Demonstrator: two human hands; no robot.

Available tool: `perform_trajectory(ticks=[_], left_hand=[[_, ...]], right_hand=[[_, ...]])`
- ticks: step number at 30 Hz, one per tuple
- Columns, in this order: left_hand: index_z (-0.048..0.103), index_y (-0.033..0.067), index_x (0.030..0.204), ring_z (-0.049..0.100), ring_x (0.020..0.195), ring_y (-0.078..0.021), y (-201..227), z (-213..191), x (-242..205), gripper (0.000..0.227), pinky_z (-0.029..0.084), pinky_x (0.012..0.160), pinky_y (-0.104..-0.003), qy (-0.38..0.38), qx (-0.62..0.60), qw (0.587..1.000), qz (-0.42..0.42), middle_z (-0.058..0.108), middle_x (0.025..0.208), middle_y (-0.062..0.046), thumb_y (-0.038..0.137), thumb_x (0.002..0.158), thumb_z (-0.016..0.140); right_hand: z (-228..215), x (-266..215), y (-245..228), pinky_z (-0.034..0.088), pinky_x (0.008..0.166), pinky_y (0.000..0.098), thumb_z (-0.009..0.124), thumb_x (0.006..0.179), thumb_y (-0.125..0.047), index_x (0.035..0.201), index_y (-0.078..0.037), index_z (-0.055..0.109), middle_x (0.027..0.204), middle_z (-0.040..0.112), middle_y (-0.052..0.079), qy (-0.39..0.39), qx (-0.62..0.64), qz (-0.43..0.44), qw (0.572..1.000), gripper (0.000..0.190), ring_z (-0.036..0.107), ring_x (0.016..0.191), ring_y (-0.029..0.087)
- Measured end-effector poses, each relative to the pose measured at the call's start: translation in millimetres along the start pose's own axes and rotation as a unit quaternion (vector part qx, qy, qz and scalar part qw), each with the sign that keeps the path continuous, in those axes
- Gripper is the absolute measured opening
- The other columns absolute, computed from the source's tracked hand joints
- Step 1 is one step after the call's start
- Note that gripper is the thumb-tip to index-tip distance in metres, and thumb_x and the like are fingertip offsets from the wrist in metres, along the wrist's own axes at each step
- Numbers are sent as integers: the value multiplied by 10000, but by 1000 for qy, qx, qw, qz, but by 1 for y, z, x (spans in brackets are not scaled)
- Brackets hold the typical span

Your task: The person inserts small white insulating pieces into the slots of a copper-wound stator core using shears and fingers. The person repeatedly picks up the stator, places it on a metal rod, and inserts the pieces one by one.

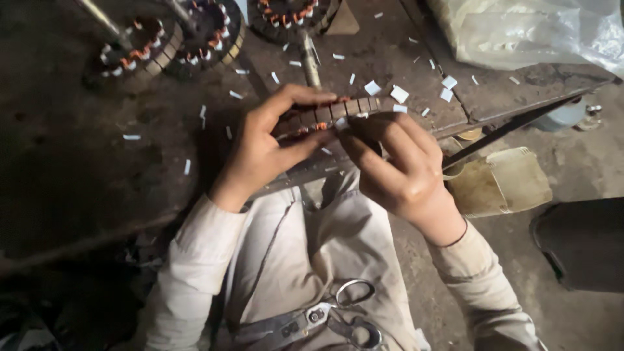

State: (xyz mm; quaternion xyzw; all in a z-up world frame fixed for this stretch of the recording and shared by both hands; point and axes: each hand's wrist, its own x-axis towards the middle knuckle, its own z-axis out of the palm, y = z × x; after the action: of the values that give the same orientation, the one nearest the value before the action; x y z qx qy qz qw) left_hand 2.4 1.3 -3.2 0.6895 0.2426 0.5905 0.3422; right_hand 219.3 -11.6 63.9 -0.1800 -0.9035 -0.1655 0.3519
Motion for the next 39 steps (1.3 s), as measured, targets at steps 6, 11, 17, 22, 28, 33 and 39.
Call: perform_trajectory(ticks=[6,11,17,22,28,33,39], left_hand=[[627,10,1303,635,1328,-205,-5,1,-2,410,496,1177,-336,-13,-7,999,31,670,1337,-100,-89,925,751],[618,8,1313,626,1352,-211,-8,0,-2,421,491,1189,-342,-17,-9,999,26,665,1353,-105,-78,920,744],[608,9,1332,612,1370,-204,-6,-2,-3,401,491,1193,-344,-26,-8,999,30,656,1380,-102,-22,961,758],[598,16,1351,624,1318,-173,-4,-1,0,384,503,1154,-321,-25,-23,999,3,654,1359,-81,63,999,745],[591,25,1340,628,1324,-175,-2,3,1,373,505,1158,-319,-35,-29,999,-3,652,1364,-79,84,1008,749],[604,34,1307,659,1289,-184,0,1,2,373,515,1133,-318,-37,-2,999,9,679,1319,-76,105,985,781],[657,41,1269,701,1206,-173,2,1,3,367,551,1054,-312,-55,-2,998,-11,721,1239,-58,121,946,810]], right_hand=[[-2,-4,-3,514,678,380,772,801,49,1034,27,703,1069,665,159,-29,-60,-31,997,244,640,866,279],[9,-4,-9,490,635,364,783,775,30,986,26,697,1019,646,168,10,-96,-26,995,228,630,829,289],[22,-8,-8,517,641,370,785,746,13,951,46,692,987,650,186,51,-77,-22,995,227,657,834,311],[30,-10,-2,538,729,368,797,851,103,997,36,715,973,653,164,114,56,62,990,180,678,878,282],[21,-18,-5,557,758,322,759,874,139,1021,42,707,984,659,156,100,130,156,974,183,690,908,265],[19,-23,-9,584,802,313,723,865,153,999,62,673,1028,685,156,110,151,200,962,169,717,893,250],[23,-30,-12,546,764,276,756,862,153,969,43,664,946,723,127,145,267,280,910,179,698,840,192]])
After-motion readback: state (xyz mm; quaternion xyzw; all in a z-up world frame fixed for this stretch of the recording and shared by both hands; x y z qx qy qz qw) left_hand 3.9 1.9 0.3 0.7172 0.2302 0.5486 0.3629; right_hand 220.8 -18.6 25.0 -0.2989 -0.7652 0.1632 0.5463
